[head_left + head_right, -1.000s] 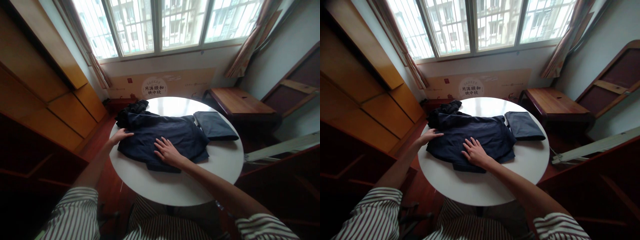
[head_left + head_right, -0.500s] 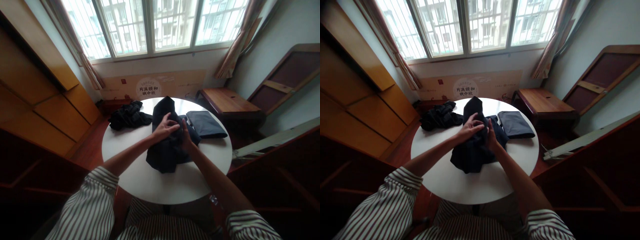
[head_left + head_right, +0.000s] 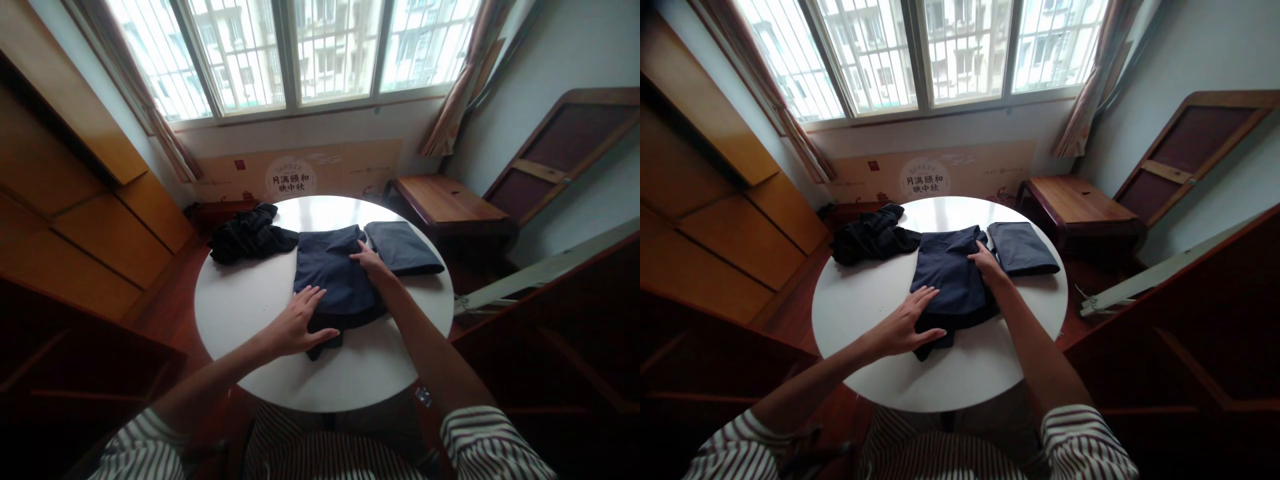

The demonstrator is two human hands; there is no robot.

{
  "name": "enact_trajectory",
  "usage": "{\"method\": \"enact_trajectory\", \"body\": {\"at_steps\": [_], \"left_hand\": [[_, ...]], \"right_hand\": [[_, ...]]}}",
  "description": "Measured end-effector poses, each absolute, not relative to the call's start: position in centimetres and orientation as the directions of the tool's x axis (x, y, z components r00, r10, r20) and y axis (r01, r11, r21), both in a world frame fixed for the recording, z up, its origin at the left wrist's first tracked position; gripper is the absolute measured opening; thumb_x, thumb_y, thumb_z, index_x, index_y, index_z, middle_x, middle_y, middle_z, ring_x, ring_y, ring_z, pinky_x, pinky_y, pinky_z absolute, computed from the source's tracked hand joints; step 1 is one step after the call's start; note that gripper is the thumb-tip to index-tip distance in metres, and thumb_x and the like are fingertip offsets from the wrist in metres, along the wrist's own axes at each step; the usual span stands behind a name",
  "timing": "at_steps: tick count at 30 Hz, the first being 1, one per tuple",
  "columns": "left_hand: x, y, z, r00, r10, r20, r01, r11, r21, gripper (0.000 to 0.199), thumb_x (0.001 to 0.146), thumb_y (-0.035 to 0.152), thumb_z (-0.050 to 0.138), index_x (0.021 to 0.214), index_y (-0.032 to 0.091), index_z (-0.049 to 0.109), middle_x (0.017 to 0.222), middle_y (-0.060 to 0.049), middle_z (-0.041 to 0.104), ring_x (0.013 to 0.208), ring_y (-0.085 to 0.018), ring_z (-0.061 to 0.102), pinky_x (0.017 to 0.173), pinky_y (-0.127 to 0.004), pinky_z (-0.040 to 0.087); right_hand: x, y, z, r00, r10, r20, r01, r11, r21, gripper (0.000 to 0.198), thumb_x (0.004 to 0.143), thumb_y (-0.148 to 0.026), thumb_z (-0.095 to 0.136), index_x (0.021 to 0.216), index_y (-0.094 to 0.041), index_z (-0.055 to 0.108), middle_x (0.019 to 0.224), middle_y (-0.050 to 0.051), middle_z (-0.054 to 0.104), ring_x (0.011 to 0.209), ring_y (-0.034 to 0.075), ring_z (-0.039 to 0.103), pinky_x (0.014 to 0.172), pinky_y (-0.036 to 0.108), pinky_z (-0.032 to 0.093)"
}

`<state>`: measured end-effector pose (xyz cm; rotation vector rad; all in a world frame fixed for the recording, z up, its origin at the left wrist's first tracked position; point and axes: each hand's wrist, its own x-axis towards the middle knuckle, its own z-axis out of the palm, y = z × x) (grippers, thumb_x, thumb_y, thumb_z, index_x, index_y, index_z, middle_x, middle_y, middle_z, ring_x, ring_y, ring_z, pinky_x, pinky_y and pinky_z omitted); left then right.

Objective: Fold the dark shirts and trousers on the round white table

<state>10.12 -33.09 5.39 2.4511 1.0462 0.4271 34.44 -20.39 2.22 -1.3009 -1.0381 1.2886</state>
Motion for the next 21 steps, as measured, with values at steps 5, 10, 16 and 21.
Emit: {"method": "enact_trajectory", "body": {"at_steps": [5,10,16,21], "left_hand": [[12.5,-35.7,3.6,0.778,0.601,0.181,0.44,-0.729,0.524,0.067,0.095,0.038,0.053,0.152,0.014,0.025,0.157,-0.02,0.03,0.15,-0.029,0.021,0.12,-0.054,0.025],[14.2,-36.3,4.3,0.811,0.514,0.279,0.297,-0.773,0.56,0.047,0.096,0.03,0.05,0.14,0.014,0.044,0.143,-0.017,0.051,0.138,-0.025,0.043,0.116,-0.046,0.037],[10.5,-32.0,3.9,0.454,0.798,0.397,0.51,-0.598,0.619,0.031,0.096,0.029,0.05,0.123,0.016,0.058,0.125,-0.015,0.06,0.118,-0.025,0.058,0.104,-0.045,0.047],[9.3,-24.9,2.6,0.156,0.988,-0.005,0.493,-0.073,0.867,0.045,0.095,0.036,0.055,0.131,0.01,0.05,0.114,-0.017,0.064,0.09,-0.021,0.068,0.076,-0.032,0.057]], "right_hand": [[36.3,-18.3,4.1,0.161,0.985,-0.058,0.265,-0.1,-0.959,0.059,0.067,-0.013,0.059,0.126,-0.017,0.059,0.094,0.008,0.074,0.072,0.023,0.07,0.067,0.034,0.058],[37.7,-20.1,5.3,0.275,0.955,0.108,0.5,-0.046,-0.865,0.054,0.074,-0.018,0.062,0.128,-0.012,0.057,0.113,0.016,0.07,0.096,0.027,0.068,0.083,0.035,0.054],[38.7,-28.1,4.0,0.181,0.962,0.204,0.865,-0.057,-0.498,0.052,0.084,-0.038,0.066,0.125,-0.007,0.058,0.103,0.02,0.072,0.095,0.032,0.069,0.081,0.034,0.051],[39.1,-31.2,2.6,0.175,0.981,0.084,0.889,-0.12,-0.442,0.025,0.092,-0.035,0.057,0.09,-0.013,0.069,0.091,0.017,0.074,0.089,0.029,0.071,0.074,0.03,0.047]]}}
